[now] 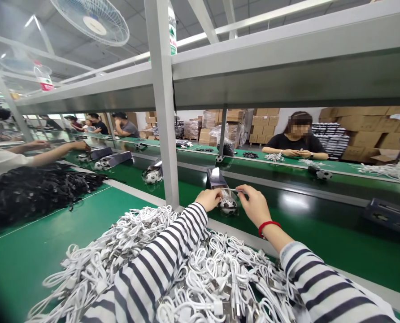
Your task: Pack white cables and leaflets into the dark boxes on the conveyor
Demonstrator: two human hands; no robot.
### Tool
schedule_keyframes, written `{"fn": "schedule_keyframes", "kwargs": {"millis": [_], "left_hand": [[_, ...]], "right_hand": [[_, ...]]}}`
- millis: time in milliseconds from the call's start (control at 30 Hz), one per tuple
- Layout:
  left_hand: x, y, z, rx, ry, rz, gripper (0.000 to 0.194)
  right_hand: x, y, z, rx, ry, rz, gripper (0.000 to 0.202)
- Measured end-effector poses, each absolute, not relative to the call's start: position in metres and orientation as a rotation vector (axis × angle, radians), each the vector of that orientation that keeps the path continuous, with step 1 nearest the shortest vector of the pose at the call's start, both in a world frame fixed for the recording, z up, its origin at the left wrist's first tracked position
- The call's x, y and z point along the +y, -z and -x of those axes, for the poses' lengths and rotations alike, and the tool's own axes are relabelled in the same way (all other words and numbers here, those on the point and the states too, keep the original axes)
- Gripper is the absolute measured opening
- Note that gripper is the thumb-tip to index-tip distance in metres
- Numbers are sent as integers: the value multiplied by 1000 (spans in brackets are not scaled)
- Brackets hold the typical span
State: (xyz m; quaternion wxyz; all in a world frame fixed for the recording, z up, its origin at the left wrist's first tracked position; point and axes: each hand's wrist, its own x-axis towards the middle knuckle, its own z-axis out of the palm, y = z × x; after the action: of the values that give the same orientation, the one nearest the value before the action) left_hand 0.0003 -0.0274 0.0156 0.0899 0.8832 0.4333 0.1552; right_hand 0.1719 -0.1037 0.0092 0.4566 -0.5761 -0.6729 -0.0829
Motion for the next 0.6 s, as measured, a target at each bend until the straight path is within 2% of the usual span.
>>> {"fn": "schedule_keyframes", "kwargs": {"millis": [200,300,433,600], "left_hand": [[-30,-14,-8,1161,-407,-2772,29],[-31,-14,-8,1066,-410,-2801,28],[-34,-18,-7,1037,-510,-2813,28],[-39,-27,-5,1248,-757,-2690,31]], "right_hand": [[-102,-7,-171,-1886,276,1398,24],[-101,-6,-171,-1956,252,1455,29],[-100,-4,-173,-1989,275,1513,34],[-102,-5,-173,-1972,405,1699,32]]}}
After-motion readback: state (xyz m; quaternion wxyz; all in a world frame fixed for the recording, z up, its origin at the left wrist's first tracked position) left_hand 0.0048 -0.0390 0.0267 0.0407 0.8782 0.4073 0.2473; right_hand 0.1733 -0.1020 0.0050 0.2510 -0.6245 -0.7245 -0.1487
